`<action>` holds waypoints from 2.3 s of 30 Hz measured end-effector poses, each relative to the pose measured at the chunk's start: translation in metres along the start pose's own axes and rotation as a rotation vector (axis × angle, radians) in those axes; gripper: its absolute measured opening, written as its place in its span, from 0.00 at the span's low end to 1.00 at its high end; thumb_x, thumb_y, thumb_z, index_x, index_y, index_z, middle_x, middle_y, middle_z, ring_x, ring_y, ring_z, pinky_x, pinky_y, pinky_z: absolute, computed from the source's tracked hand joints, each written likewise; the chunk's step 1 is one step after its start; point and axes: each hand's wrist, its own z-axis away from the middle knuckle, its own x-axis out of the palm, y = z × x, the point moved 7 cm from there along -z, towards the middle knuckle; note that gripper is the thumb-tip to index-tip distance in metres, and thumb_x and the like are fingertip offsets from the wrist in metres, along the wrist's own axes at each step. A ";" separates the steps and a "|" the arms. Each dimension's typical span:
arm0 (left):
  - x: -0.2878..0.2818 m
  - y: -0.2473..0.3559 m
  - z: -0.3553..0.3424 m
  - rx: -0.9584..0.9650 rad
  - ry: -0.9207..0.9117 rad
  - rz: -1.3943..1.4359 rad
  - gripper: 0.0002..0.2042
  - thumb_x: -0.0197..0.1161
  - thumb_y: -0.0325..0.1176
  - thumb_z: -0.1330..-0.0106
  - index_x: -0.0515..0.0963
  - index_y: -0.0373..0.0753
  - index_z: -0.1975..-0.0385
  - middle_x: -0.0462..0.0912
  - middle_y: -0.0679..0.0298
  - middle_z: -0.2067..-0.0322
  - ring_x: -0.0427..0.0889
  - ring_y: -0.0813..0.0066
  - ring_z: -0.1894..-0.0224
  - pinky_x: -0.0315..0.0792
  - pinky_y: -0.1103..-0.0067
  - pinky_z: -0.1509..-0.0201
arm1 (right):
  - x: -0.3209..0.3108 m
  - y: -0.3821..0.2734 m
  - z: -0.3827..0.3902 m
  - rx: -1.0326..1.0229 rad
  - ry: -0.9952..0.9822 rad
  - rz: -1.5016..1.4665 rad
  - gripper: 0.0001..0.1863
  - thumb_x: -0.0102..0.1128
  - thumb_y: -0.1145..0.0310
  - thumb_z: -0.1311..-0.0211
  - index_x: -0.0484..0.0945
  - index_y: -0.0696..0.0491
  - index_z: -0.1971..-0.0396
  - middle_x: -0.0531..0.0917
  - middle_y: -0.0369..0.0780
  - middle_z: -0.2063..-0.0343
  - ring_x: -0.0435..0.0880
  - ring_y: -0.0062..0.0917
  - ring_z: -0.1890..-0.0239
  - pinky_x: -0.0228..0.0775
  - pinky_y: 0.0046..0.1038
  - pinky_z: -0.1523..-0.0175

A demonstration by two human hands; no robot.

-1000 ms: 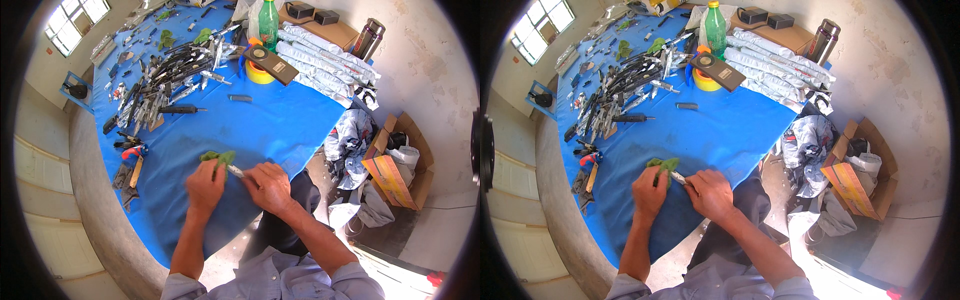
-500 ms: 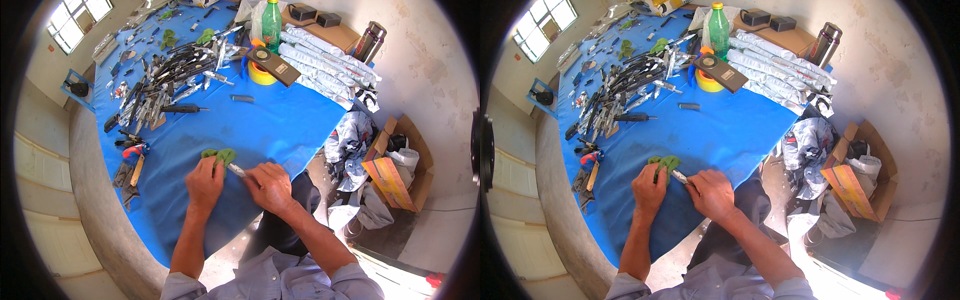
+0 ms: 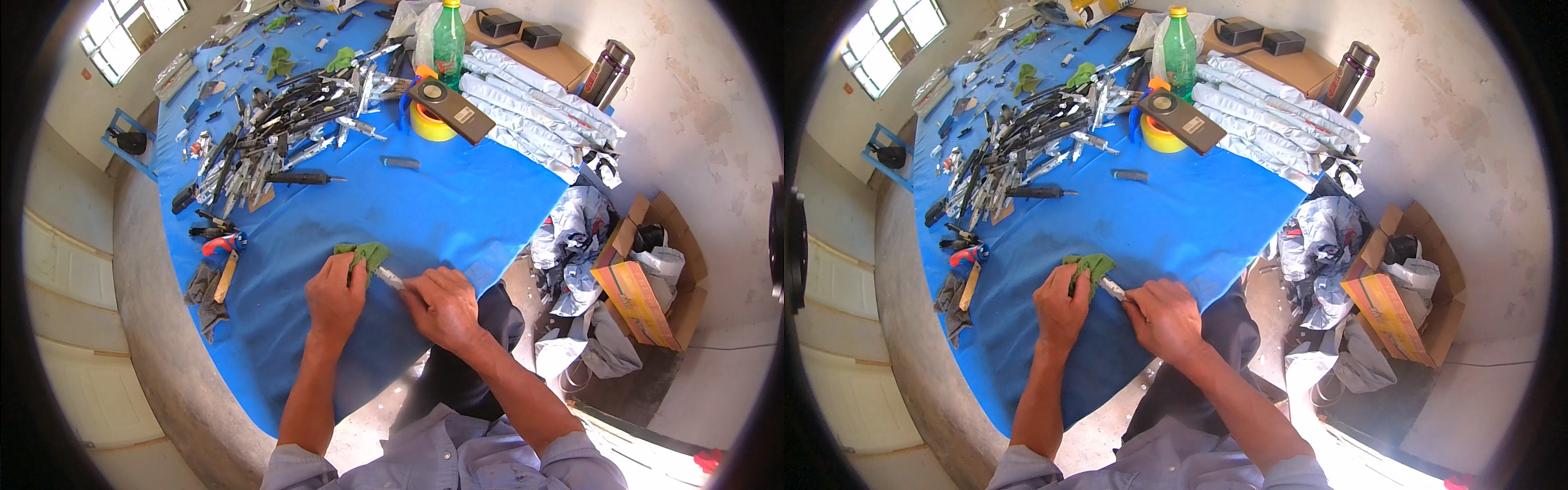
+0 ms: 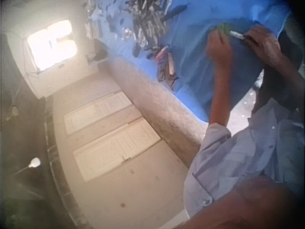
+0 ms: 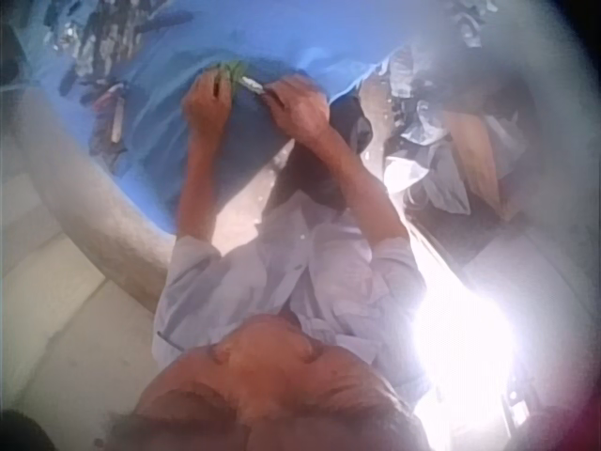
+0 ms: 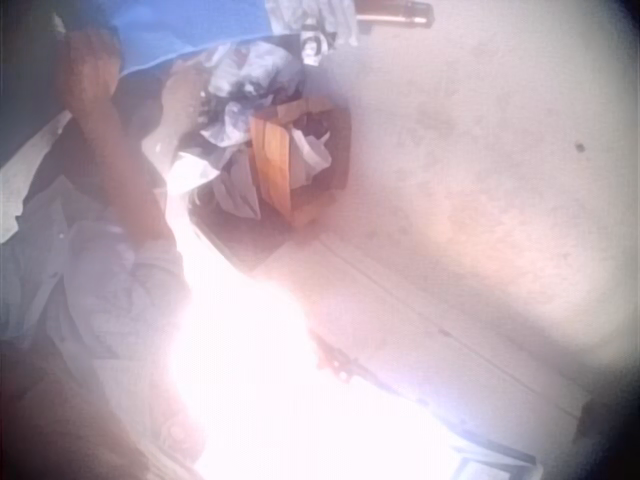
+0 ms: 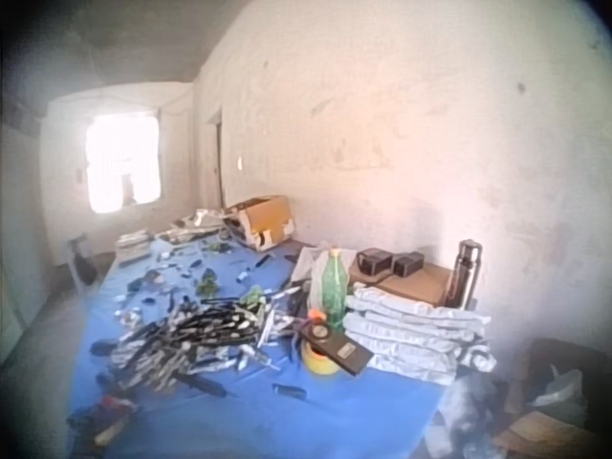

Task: The person wipes a small metal part with a green cloth and kemudian uses a small screwdriver to reassemble the components of a clipper.

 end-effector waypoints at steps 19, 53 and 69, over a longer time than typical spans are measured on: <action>0.001 -0.002 0.000 -0.020 -0.030 0.024 0.04 0.70 0.27 0.31 0.83 0.38 0.61 0.88 0.53 0.64 0.88 0.47 0.66 0.80 0.61 0.65 | 0.001 -0.001 0.000 0.005 0.000 0.015 0.07 0.77 0.72 0.43 0.86 0.51 0.66 0.82 0.38 0.73 0.82 0.37 0.68 0.71 0.40 0.60; 0.007 0.035 0.018 0.023 -0.164 0.137 0.05 0.71 0.28 0.31 0.83 0.36 0.61 0.88 0.53 0.66 0.88 0.48 0.66 0.80 0.62 0.63 | 0.003 0.000 0.002 -0.041 0.000 0.111 0.05 0.75 0.72 0.41 0.85 0.51 0.70 0.80 0.38 0.75 0.81 0.37 0.70 0.68 0.40 0.63; -0.001 0.017 0.004 -0.026 -0.038 0.079 0.05 0.71 0.29 0.30 0.83 0.37 0.60 0.89 0.54 0.63 0.88 0.47 0.64 0.81 0.62 0.61 | 0.003 -0.001 0.002 -0.026 0.003 0.097 0.05 0.76 0.72 0.42 0.86 0.50 0.69 0.81 0.37 0.74 0.81 0.36 0.69 0.69 0.39 0.62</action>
